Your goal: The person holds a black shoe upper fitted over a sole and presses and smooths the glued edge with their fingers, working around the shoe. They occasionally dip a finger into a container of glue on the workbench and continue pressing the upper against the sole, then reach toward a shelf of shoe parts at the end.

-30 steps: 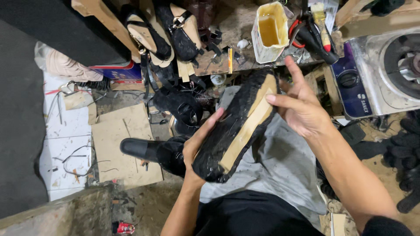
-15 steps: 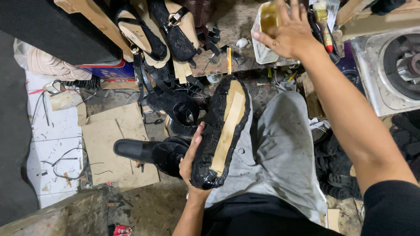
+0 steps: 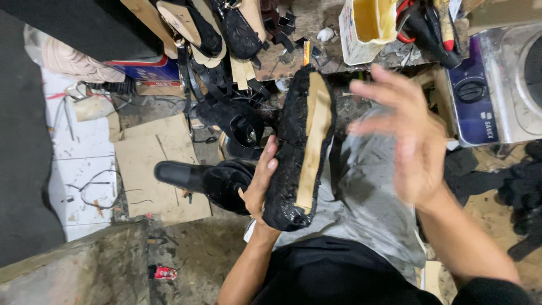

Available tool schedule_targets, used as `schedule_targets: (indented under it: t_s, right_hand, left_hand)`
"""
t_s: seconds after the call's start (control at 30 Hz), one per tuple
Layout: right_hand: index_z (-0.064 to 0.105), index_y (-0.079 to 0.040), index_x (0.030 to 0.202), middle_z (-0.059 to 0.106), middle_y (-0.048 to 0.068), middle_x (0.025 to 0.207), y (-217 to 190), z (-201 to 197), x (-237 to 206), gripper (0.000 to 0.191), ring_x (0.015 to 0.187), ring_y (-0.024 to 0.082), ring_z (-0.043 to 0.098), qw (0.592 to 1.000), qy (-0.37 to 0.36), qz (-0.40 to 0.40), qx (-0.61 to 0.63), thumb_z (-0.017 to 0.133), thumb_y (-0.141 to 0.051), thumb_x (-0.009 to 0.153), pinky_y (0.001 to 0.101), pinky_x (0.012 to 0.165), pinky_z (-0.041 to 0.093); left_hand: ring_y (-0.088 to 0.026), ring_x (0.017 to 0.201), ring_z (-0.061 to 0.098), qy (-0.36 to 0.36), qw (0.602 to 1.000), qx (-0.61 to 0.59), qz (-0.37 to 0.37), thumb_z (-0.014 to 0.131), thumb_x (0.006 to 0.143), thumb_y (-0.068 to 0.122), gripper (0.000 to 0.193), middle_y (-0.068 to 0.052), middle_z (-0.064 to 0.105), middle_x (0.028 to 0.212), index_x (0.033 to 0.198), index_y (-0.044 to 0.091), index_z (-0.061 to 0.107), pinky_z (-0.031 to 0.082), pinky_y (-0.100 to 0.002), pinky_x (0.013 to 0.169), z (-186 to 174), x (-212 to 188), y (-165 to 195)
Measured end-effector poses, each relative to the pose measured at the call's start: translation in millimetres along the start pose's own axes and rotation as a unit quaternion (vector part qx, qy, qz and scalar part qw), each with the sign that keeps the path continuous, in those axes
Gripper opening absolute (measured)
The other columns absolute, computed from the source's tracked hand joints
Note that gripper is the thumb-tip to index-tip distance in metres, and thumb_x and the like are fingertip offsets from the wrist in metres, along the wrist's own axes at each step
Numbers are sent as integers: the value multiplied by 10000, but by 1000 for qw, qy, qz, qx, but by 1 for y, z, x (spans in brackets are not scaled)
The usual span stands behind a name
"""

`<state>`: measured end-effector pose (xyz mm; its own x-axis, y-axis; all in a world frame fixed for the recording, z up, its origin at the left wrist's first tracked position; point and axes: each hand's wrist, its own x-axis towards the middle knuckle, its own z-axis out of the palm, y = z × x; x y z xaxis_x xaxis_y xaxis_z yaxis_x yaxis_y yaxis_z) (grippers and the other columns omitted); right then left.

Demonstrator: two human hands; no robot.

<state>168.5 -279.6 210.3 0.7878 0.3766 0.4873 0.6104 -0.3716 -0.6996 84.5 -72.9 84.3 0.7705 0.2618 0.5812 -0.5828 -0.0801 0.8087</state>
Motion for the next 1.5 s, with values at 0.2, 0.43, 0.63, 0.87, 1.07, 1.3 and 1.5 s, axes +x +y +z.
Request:
schedule_targets:
  t_s: [0.2, 0.43, 0.63, 0.87, 1.07, 1.3, 1.5]
  right_hand:
    - [745, -68, 1235, 413, 172, 1655, -48, 9, -46, 794, 1632, 373, 227, 999, 0, 31, 31, 163, -598, 1136, 534, 1369, 129]
    - [753, -42, 1247, 497, 171, 1533, -67, -2, -62, 789, 1521, 433, 309, 989, 1, -20, -148, 190, -573, 1090, 591, 1271, 197]
    - [766, -114, 1243, 612, 152, 1227, -58, -14, -70, 643, 1236, 342, 496, 980, 42, -63, -182, 303, -542, 1118, 588, 1223, 279]
    - [803, -155, 1183, 558, 89, 1019, -57, -13, -81, 613, 1078, 312, 487, 971, 86, -103, -198, 314, -519, 1123, 558, 1170, 310]
    - [826, -213, 1117, 571, 12, 929, -54, -17, -89, 585, 1013, 259, 487, 960, 74, -194, -189, 325, -514, 1098, 558, 1130, 304]
    - [810, -175, 1163, 604, 28, 981, -58, -16, -86, 625, 1050, 263, 506, 971, 49, -154, -175, 304, -537, 1102, 570, 1165, 285]
    - [810, -205, 1143, 628, 30, 999, -54, -13, -89, 587, 1067, 284, 504, 973, 58, -157, -156, 316, -520, 1110, 574, 1171, 280]
  left_hand:
    - [-450, 1489, 494, -46, 995, 63, 54, 668, 1031, 152, 400, -182, 556, 1508, 1408, 93, 549, 439, -521, 1233, 9, 6, 25]
    - [-455, 1480, 505, -78, 991, 65, 85, 698, 1028, 168, 358, -184, 580, 1483, 1360, 107, 576, 443, -537, 1240, 20, 4, 49]
    - [-457, 1454, 525, -81, 990, 70, 93, 704, 1021, 113, 318, -204, 596, 1453, 1315, 81, 587, 469, -518, 1203, 23, -3, 60]
    - [-458, 1433, 537, -76, 989, 80, 98, 695, 995, 92, 297, -227, 606, 1423, 1272, 49, 599, 485, -535, 1227, 23, -5, 67]
    - [-456, 1435, 536, -82, 989, 71, 98, 708, 989, 88, 299, -216, 605, 1430, 1268, 50, 607, 480, -521, 1218, 25, -4, 69]
    - [-442, 1447, 539, -93, 989, 77, 89, 710, 998, 96, 310, -203, 608, 1440, 1289, 53, 611, 463, -513, 1211, 25, -5, 68]
    - [-447, 1451, 535, -90, 988, 90, 82, 715, 997, 118, 338, -209, 601, 1448, 1310, 48, 607, 453, -518, 1216, 23, -4, 66]
